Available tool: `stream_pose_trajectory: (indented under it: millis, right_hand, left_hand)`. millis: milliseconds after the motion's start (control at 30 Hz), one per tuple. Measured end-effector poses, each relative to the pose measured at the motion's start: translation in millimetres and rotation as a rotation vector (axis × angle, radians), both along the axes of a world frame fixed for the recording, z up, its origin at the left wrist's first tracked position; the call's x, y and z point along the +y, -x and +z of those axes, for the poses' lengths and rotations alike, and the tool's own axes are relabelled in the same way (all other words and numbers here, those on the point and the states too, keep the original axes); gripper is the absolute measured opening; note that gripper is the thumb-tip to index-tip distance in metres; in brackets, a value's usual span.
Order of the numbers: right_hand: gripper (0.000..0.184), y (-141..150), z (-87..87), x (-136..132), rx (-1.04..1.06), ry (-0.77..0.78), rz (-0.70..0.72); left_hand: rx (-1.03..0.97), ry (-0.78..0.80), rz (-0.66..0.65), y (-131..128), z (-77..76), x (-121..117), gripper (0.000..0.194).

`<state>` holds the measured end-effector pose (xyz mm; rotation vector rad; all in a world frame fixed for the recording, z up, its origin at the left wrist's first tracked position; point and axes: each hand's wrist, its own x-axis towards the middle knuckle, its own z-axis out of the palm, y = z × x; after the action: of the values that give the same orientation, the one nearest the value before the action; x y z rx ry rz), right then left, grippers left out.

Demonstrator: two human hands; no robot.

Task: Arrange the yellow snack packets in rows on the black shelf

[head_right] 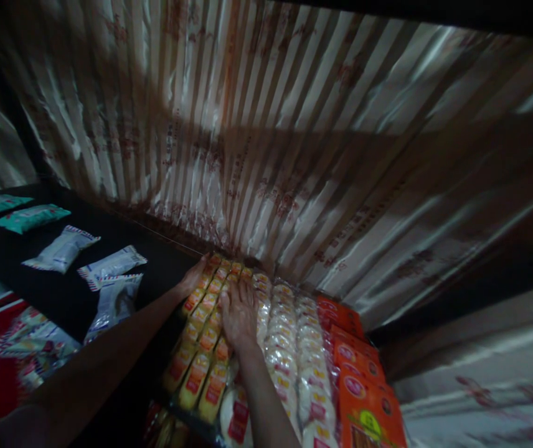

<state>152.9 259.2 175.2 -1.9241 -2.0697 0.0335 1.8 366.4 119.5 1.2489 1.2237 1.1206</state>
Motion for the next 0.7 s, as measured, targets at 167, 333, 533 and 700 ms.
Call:
stream_pose_trajectory:
  millis: [167, 333, 533, 700]
  right_hand:
    - [0.056, 9.4, 3.2, -24.5, 0.12, -0.079, 0.026]
    - [0.061, 24.2, -9.3, -60.5, 0.239, -0.168, -0.022]
    - [0.057, 39.1, -21.6, -89.0, 0.151, -0.16, -0.035]
    - [0.05, 43.8, -33.1, -94.7, 0.061, -0.161, -0.038]
  left_hand:
    - [0.092, -0.019, 0.108, 7.1, 15.0, -23.1, 0.066]
    - [0.032, -0.077, 0.202, 11.8, 6.8, -96.3, 0.065]
    - [0.038, -0.175, 0.21, 8.6, -22.9, -176.2, 0.06]
    - [0.168, -0.186, 0.157, -1.9, -42.9, -186.8, 0.057]
